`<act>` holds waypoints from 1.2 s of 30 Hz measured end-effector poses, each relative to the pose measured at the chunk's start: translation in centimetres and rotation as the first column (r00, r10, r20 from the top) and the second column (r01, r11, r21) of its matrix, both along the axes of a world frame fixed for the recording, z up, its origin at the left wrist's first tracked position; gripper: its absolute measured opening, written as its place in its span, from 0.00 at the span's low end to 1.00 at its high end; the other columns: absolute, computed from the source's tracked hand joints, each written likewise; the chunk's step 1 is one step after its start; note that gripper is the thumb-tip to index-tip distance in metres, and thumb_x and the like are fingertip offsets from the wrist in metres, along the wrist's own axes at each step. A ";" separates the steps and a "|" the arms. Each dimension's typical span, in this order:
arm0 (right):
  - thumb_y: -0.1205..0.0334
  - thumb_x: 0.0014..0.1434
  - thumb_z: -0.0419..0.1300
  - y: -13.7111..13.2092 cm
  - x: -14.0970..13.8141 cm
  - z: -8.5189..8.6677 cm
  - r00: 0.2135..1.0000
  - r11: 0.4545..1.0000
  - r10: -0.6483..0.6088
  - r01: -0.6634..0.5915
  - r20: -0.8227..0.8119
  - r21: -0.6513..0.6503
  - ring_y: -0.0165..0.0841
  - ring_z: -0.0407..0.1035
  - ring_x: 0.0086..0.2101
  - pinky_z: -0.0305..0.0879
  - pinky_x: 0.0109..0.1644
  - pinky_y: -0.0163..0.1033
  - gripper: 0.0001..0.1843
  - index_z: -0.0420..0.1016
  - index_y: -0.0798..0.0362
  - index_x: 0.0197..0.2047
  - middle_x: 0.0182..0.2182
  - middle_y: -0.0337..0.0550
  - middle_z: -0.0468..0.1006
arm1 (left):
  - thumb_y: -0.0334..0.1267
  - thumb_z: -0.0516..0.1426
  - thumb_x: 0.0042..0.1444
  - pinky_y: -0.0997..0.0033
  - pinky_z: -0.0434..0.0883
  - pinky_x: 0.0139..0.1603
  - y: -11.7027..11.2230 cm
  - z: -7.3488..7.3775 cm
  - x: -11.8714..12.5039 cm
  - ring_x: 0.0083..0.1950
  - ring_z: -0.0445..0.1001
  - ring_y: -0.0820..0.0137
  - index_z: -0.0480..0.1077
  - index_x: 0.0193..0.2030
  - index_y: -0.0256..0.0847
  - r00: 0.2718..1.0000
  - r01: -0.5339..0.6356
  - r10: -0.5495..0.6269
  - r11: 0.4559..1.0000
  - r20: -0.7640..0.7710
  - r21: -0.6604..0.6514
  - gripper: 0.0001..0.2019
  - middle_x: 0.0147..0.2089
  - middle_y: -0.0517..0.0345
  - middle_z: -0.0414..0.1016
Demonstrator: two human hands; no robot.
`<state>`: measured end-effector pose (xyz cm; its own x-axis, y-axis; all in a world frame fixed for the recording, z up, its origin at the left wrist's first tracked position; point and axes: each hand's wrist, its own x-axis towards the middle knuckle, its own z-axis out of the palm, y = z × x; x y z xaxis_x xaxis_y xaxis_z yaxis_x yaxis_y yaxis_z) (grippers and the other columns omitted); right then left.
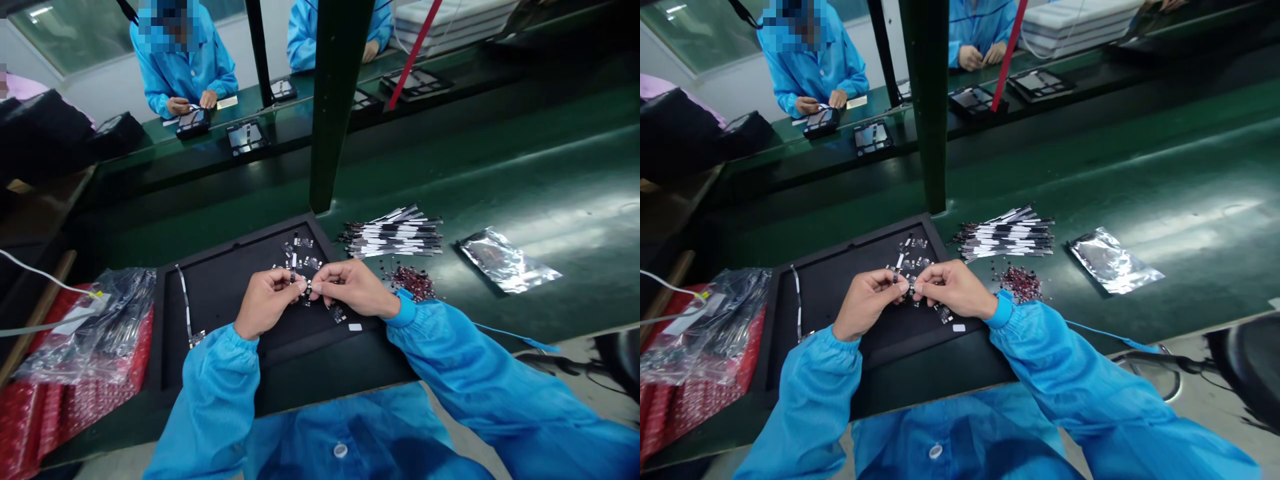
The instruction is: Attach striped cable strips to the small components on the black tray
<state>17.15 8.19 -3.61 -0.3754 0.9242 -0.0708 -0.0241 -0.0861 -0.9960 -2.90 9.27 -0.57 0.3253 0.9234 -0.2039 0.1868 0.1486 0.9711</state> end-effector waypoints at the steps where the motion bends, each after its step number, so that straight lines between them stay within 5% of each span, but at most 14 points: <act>1: 0.52 0.57 0.67 0.0 0.0 0.0 1.000 1.000 0.001 -0.001 0.002 -0.002 0.26 0.70 0.23 0.67 0.27 0.32 0.15 0.80 0.58 0.34 0.29 0.46 0.83 | 0.42 0.67 0.51 0.74 0.70 0.33 0.0 0.0 0.0 0.29 0.72 0.74 0.79 0.33 0.34 1.000 -0.001 0.001 1.000 -0.003 -0.001 0.12 0.28 0.56 0.76; 21: 0.51 0.58 0.66 -0.2 -0.6 -0.4 0.995 0.994 -0.095 0.093 0.041 0.059 0.27 0.70 0.23 0.67 0.27 0.33 0.15 0.79 0.57 0.33 0.28 0.45 0.82 | 0.43 0.66 0.52 0.74 0.67 0.32 -0.2 -0.2 0.1 0.29 0.70 0.73 0.79 0.33 0.35 0.996 -0.043 0.049 0.996 -0.073 0.081 0.12 0.26 0.57 0.74; 36: 0.47 0.52 0.71 0.4 0.0 -0.3 0.999 0.999 -0.026 0.024 -0.046 -0.030 0.29 0.74 0.24 0.69 0.27 0.33 0.19 0.81 0.56 0.34 0.26 0.42 0.81 | 0.44 0.68 0.49 0.72 0.71 0.33 0.0 -0.2 -0.1 0.29 0.72 0.72 0.78 0.33 0.35 0.999 0.017 -0.016 0.999 0.041 -0.028 0.13 0.28 0.56 0.76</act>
<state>17.11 8.57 -3.93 -0.3555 0.9311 -0.0813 -0.0731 -0.1144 -0.9907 -2.98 9.27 -0.76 0.3492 0.9118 -0.2159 0.1501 0.1730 0.9734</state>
